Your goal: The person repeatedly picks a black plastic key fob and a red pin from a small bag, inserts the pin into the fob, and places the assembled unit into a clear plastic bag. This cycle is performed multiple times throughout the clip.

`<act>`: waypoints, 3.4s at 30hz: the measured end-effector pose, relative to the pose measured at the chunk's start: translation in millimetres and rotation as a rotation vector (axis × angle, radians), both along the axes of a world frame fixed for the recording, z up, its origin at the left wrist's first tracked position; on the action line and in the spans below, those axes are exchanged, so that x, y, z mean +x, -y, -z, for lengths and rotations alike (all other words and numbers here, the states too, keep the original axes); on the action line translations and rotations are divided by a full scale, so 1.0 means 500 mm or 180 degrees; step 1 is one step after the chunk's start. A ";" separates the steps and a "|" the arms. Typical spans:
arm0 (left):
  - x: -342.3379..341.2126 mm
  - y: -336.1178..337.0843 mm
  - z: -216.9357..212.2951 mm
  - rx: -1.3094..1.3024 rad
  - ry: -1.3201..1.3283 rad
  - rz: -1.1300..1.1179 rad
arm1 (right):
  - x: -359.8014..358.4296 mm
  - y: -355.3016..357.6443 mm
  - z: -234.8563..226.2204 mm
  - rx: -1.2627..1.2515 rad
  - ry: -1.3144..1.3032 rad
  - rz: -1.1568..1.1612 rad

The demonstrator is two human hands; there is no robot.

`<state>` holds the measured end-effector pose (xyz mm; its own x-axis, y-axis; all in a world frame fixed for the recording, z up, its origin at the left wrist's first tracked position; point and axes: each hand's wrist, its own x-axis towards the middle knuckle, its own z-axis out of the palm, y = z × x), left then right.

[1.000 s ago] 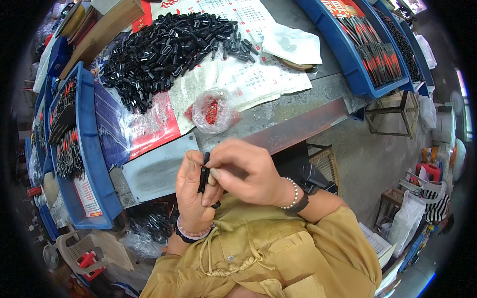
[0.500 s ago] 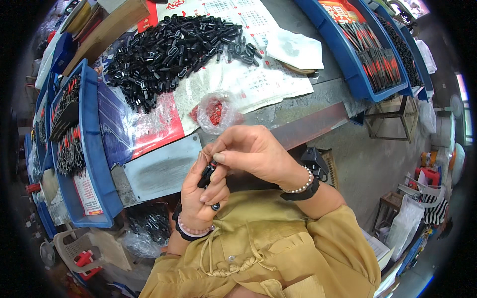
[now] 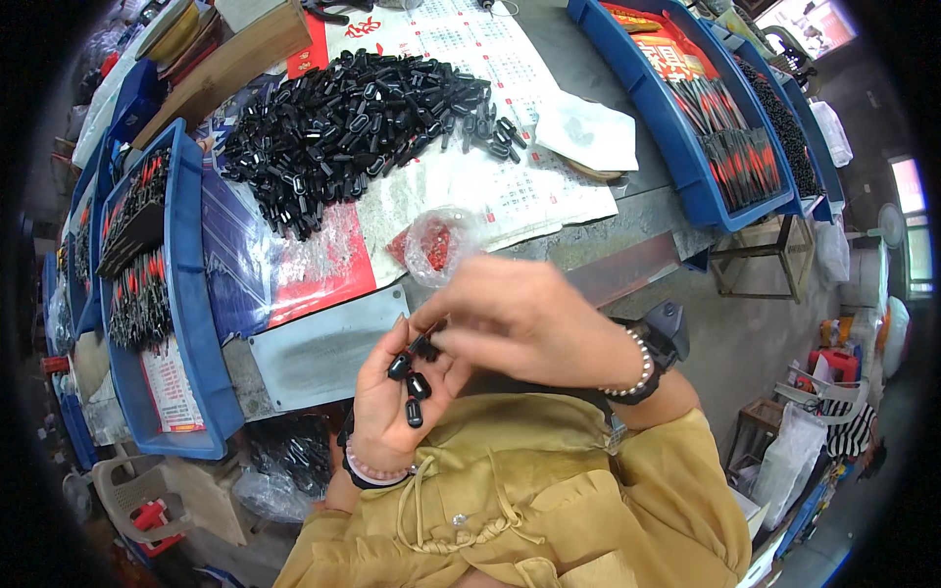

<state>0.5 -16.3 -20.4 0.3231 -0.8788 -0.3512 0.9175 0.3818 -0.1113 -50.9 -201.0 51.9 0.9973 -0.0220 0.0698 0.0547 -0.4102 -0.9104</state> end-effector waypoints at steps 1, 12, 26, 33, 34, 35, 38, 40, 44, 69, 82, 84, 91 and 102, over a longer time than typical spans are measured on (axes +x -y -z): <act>0.002 -0.002 0.001 -0.0148 -0.0067 -0.0040 | 0.004 0.007 -0.006 -0.0127 0.0078 0.0158; 0.010 -0.026 -0.014 -0.0358 -0.0863 -0.0254 | 0.157 0.141 0.092 -0.3185 -0.0370 0.1120; 0.009 -0.030 -0.026 -0.0081 -0.0010 0.0152 | 0.067 0.079 0.024 0.0348 -0.0382 0.0605; -0.005 -0.009 -0.037 0.0922 0.1591 0.0349 | -0.004 0.006 0.065 0.2942 -0.0411 -0.0012; -0.008 -0.007 -0.038 0.1035 0.1620 0.0377 | -0.001 0.001 0.078 0.2757 -0.0348 0.0007; -0.011 -0.007 -0.040 0.1030 0.1642 0.0321 | 0.003 -0.003 0.089 0.2597 -0.0120 -0.0064; -0.016 -0.009 -0.044 0.1125 0.1763 0.0205 | -0.002 -0.010 0.096 0.2716 -0.0186 -0.0195; -0.017 -0.011 -0.043 0.1243 0.1989 0.0141 | -0.005 -0.014 0.093 0.2705 -0.0381 -0.0231; -0.016 -0.012 -0.039 0.1334 0.2200 0.0175 | -0.004 -0.011 0.083 0.1943 -0.0398 -0.0221; 0.000 -0.029 -0.034 0.1364 0.2277 0.0031 | 0.117 0.043 0.072 -0.1729 -0.0075 -0.0012; -0.003 -0.021 -0.035 0.1325 0.2264 0.0077 | 0.093 0.058 0.068 0.0358 -0.0407 0.0362; -0.005 -0.020 -0.038 0.1413 0.2332 0.0073 | 0.084 0.054 0.063 0.0847 -0.0554 0.0413; -0.014 -0.012 -0.047 0.1775 0.2861 -0.0155 | 0.039 -0.012 0.060 0.1998 -0.0588 0.0281; -0.026 -0.018 -0.057 0.2021 0.3210 -0.0368 | 0.003 -0.031 0.050 0.2574 -0.0971 0.0453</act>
<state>-12.7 -7.5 7.9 0.7679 -0.5878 -0.2547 0.4396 0.1943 0.8769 -49.2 -185.7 27.0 0.9539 -0.0752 -0.2905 -0.2414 0.3830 -0.8917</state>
